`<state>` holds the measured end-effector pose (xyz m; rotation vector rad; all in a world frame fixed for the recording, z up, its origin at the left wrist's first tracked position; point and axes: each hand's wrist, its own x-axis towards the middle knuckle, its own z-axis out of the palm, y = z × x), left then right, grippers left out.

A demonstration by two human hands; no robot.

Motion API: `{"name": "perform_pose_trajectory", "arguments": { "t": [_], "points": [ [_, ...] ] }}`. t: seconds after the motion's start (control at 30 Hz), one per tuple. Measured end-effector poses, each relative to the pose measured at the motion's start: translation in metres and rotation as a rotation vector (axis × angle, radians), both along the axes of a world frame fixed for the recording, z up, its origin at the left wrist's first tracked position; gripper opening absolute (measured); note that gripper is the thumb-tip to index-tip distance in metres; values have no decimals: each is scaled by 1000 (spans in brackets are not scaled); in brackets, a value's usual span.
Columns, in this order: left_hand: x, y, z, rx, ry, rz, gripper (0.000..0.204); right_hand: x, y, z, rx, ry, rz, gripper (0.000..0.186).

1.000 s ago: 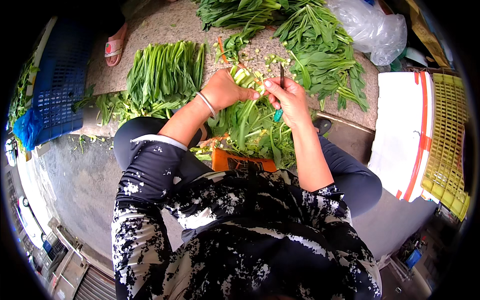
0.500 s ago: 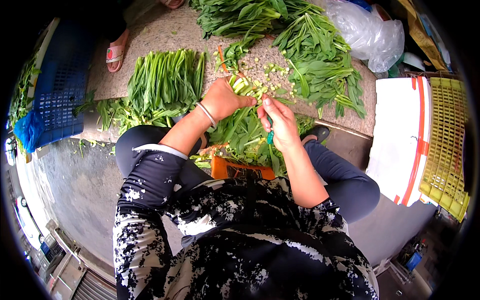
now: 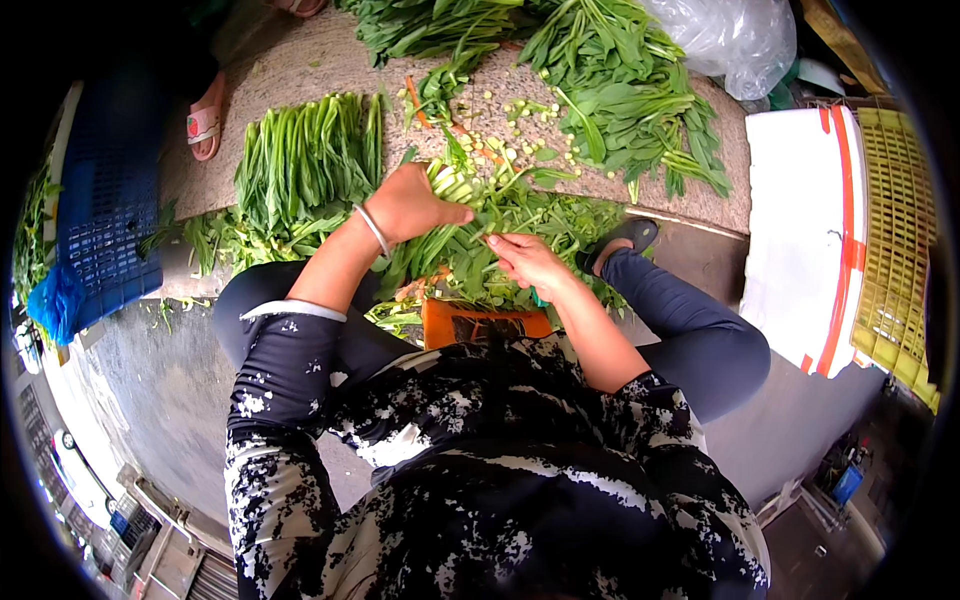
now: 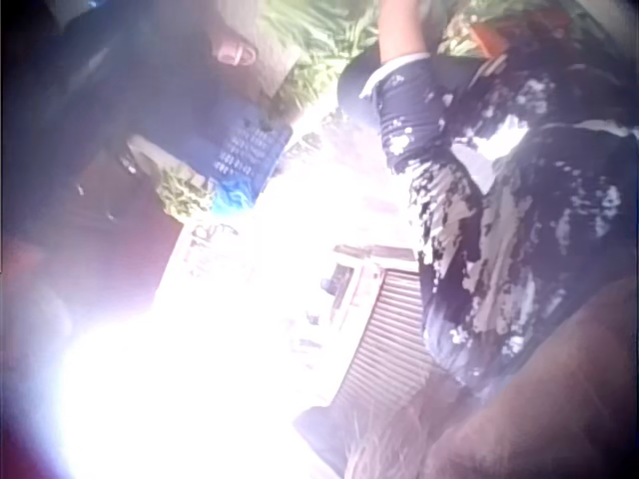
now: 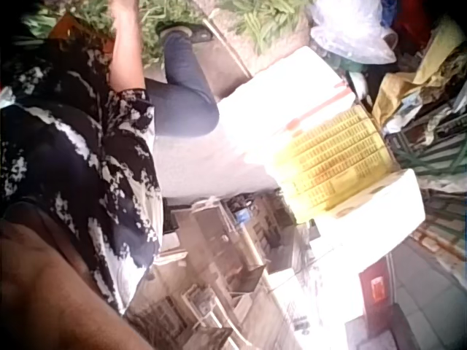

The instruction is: The person is cutting bunches of green leafy vegetables into small pieces using a knife and placing them in piles on the floor.

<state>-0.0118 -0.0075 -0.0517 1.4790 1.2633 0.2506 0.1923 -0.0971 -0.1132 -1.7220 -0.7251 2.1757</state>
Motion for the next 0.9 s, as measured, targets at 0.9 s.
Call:
{"name": "perform_pose_trajectory", "arguments": {
  "t": [0.9],
  "points": [
    [0, 7, 7, -185, -91, 241, 16, 92, 71, -84, 633, -1089, 126, 20]
  ]
}}
